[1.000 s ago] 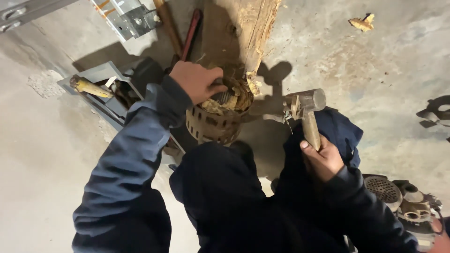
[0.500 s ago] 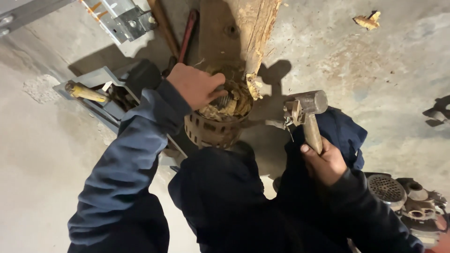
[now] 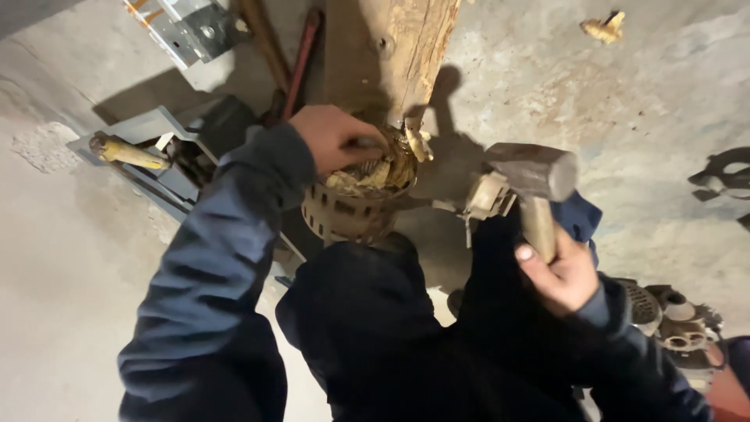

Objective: Disassembling an electric motor to extract copper windings using a hammer and a flathead screwdriver as a chisel.

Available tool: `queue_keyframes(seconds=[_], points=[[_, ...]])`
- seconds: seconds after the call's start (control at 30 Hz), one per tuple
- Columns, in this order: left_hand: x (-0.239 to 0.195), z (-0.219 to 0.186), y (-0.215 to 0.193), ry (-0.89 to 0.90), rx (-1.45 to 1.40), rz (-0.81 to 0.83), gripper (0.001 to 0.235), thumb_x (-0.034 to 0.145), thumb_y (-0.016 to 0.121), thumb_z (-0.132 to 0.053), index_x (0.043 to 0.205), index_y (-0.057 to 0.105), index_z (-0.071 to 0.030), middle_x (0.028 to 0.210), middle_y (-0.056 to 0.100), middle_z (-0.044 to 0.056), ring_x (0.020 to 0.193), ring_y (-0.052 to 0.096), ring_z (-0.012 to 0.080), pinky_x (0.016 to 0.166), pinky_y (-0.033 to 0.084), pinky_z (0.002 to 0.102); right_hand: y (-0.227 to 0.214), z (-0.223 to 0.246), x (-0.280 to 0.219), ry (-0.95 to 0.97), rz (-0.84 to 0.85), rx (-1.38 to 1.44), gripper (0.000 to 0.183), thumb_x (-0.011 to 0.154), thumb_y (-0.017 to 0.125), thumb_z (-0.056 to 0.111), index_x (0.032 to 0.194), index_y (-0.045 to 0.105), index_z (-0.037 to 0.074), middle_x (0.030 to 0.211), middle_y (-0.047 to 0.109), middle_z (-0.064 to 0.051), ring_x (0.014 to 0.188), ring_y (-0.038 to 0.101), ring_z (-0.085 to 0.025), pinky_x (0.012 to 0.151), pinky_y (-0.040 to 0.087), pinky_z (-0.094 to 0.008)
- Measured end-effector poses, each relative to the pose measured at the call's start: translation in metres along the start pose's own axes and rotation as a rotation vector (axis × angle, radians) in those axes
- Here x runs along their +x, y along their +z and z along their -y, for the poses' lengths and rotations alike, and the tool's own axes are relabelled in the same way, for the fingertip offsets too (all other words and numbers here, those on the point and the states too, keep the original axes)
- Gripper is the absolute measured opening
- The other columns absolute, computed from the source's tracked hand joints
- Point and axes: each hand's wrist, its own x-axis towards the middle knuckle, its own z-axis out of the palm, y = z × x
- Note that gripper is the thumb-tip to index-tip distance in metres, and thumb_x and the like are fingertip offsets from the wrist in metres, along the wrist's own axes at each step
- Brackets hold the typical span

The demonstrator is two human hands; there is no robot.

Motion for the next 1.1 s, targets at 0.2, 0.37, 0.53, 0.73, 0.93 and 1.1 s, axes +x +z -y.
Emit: queue_keyframes(seconds=[0.2, 0.37, 0.53, 0.73, 0.93, 1.1], points=[[0.009, -0.004, -0.002, 0.06, 0.22, 0.018, 0.027, 0.096, 0.068, -0.042, 0.102, 0.077, -0.017, 0.09, 0.071, 0.015, 0.09, 0.065, 0.0384, 0.081, 0.05, 0.053, -0.037, 0.134, 0.008, -0.34, -0.092, 0.349, 0.055, 0.099, 0.061, 0.047, 0.136, 0.06, 0.007, 0.096, 0.066, -0.005, 0.069, 0.062, -0.014, 0.061, 0.052, -0.027], [0.008, 0.005, 0.006, 0.135, 0.135, -0.089, 0.025, 0.091, 0.068, -0.04, 0.098, 0.076, -0.017, 0.091, 0.072, 0.015, 0.092, 0.067, 0.0374, 0.082, 0.052, 0.052, 0.026, 0.155, 0.025, -0.395, -0.093, 0.129, 0.047, 0.103, 0.058, 0.04, 0.129, 0.06, 0.001, 0.087, 0.064, -0.01, 0.067, 0.061, -0.022, 0.061, 0.052, -0.035], [0.014, -0.003, 0.003, 0.061, 0.317, 0.022, 0.035, 0.087, 0.07, -0.044, 0.11, 0.076, -0.02, 0.093, 0.072, 0.018, 0.093, 0.068, 0.0384, 0.08, 0.051, 0.053, 0.055, 0.128, 0.05, 0.011, 0.068, -0.491, 0.038, 0.104, 0.057, 0.037, 0.111, 0.066, 0.0, 0.066, 0.061, -0.015, 0.053, 0.06, -0.029, 0.057, 0.044, -0.041], [0.006, -0.001, 0.009, 0.041, 0.229, -0.031, 0.032, 0.089, 0.069, -0.047, 0.109, 0.078, -0.023, 0.102, 0.076, 0.008, 0.097, 0.07, 0.0337, 0.084, 0.053, 0.049, 0.006, 0.167, 0.013, -0.332, -0.13, -0.162, 0.041, 0.118, 0.045, 0.039, 0.091, 0.063, 0.015, 0.072, 0.067, -0.003, 0.057, 0.062, -0.014, 0.051, 0.048, -0.027], [-0.001, -0.012, 0.001, -0.105, 0.174, 0.006, 0.037, 0.087, 0.069, -0.051, 0.116, 0.076, -0.028, 0.104, 0.075, 0.008, 0.096, 0.069, 0.0342, 0.083, 0.054, 0.048, 0.083, 0.068, 0.043, -0.292, -0.13, 0.237, 0.028, 0.11, 0.065, 0.029, 0.117, 0.066, 0.003, 0.093, 0.065, -0.011, 0.078, 0.06, -0.023, 0.068, 0.052, -0.032], [-0.005, -0.005, 0.002, -0.158, 0.221, 0.01, 0.036, 0.09, 0.068, -0.053, 0.115, 0.077, -0.029, 0.107, 0.076, 0.006, 0.1, 0.069, 0.0345, 0.084, 0.054, 0.05, 0.002, 0.033, 0.015, -0.055, -0.041, 0.107, 0.033, 0.117, 0.051, 0.021, 0.091, 0.057, 0.0, 0.07, 0.051, -0.004, 0.059, 0.05, -0.014, 0.056, 0.042, -0.025]])
